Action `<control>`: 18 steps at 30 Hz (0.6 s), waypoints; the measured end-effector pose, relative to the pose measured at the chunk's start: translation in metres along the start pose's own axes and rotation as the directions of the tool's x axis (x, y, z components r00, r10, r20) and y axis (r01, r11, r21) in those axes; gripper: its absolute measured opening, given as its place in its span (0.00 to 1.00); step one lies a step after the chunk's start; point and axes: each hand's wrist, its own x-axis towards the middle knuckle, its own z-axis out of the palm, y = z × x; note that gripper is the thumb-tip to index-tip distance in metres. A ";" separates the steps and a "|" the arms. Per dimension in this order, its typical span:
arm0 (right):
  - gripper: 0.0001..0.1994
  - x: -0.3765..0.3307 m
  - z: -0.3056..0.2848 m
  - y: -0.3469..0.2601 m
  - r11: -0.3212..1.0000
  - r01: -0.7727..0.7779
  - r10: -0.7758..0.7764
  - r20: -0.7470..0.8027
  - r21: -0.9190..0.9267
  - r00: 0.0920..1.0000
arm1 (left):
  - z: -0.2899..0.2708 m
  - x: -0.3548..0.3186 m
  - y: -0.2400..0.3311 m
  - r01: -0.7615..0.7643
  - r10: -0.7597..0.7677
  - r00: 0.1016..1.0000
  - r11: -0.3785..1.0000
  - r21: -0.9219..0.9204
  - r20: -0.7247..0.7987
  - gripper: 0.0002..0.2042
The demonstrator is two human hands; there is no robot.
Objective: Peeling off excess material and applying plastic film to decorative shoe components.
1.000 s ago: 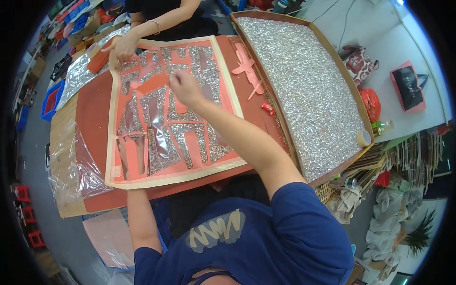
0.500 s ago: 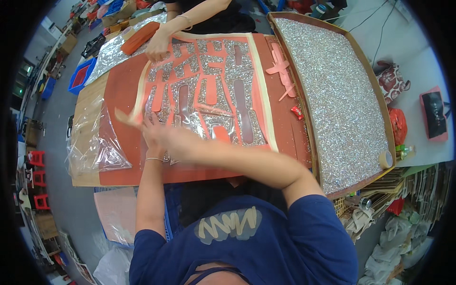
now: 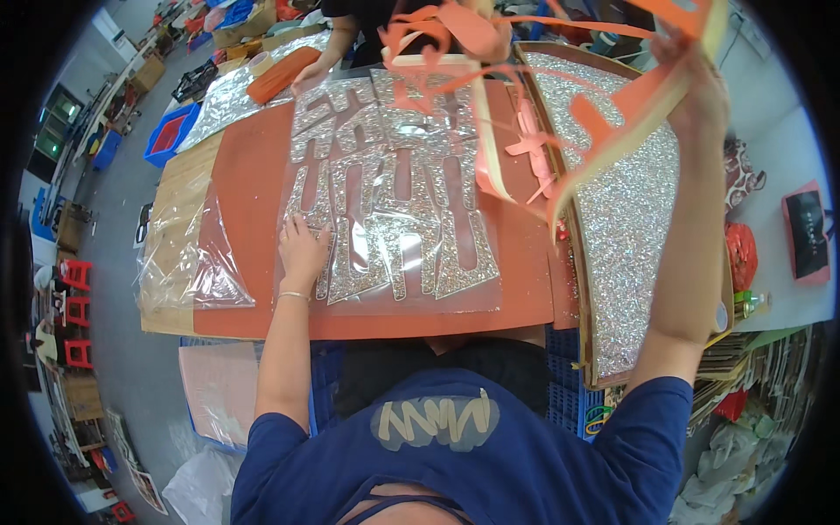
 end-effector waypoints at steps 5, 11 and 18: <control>0.20 0.016 -0.025 -0.011 0.974 -0.118 0.089 -0.152 -0.194 0.984 | -0.046 -0.038 0.066 0.020 -0.032 0.995 0.992 0.126 0.096 0.47; 0.22 -0.034 0.057 0.004 0.922 -0.325 0.373 0.257 -0.211 0.892 | -0.005 -0.060 0.183 -0.600 0.652 0.727 0.756 -0.262 0.216 0.41; 0.19 -0.014 0.153 -0.046 0.960 -0.165 0.195 0.120 -0.226 0.973 | 0.054 -0.031 0.243 -0.664 0.687 0.726 0.716 -0.216 0.047 0.47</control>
